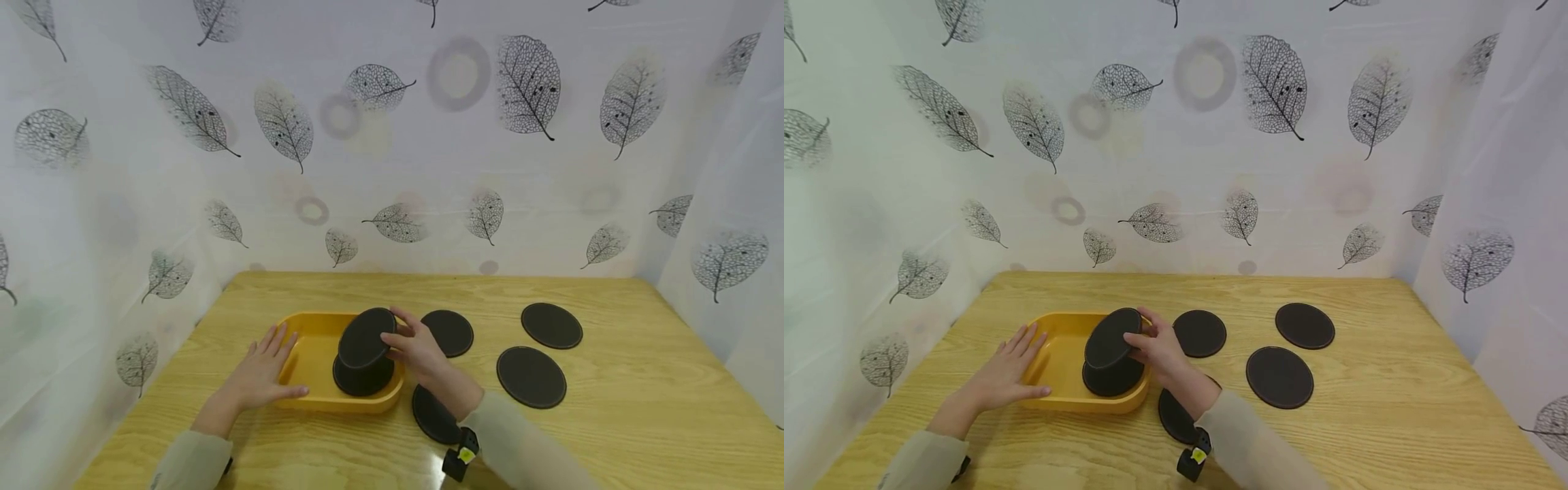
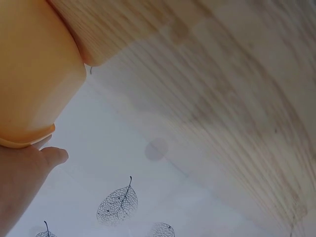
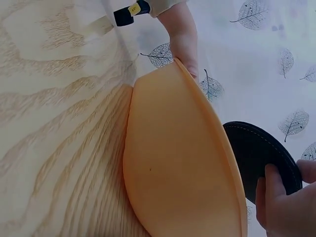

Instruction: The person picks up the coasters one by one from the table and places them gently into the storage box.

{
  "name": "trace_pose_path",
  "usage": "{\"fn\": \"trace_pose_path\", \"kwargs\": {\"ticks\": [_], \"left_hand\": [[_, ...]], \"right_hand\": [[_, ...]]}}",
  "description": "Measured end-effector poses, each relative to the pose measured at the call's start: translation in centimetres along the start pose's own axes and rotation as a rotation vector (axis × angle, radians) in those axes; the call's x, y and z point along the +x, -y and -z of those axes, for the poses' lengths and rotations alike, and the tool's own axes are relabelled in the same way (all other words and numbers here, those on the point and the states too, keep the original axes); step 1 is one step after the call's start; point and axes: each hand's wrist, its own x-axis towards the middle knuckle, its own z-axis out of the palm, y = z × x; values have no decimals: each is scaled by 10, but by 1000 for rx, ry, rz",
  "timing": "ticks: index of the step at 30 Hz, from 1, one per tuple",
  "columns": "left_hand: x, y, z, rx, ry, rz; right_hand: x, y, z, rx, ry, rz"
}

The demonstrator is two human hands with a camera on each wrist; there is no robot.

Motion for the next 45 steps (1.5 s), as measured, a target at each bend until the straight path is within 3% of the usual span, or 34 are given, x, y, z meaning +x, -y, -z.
{"fn": "trace_pose_path", "kwargs": {"ticks": [8, 19, 25, 35, 45], "left_hand": [[-1, 1, -2, 0, -7, -5], [-3, -2, -2, -12, -23, -8], [-1, -2, -2, -5, -6, 1], [0, -1, -1, -6, -11, 0], [0, -1, 0, -9, 5, 5]], "right_hand": [[2, -2, -4, 39, 46, -1], [-2, 2, -4, 76, 13, 43], [-6, 7, 11, -41, -11, 85], [-20, 18, 43, -215, -33, 51], [-37, 22, 75, -287, -71, 30]]}}
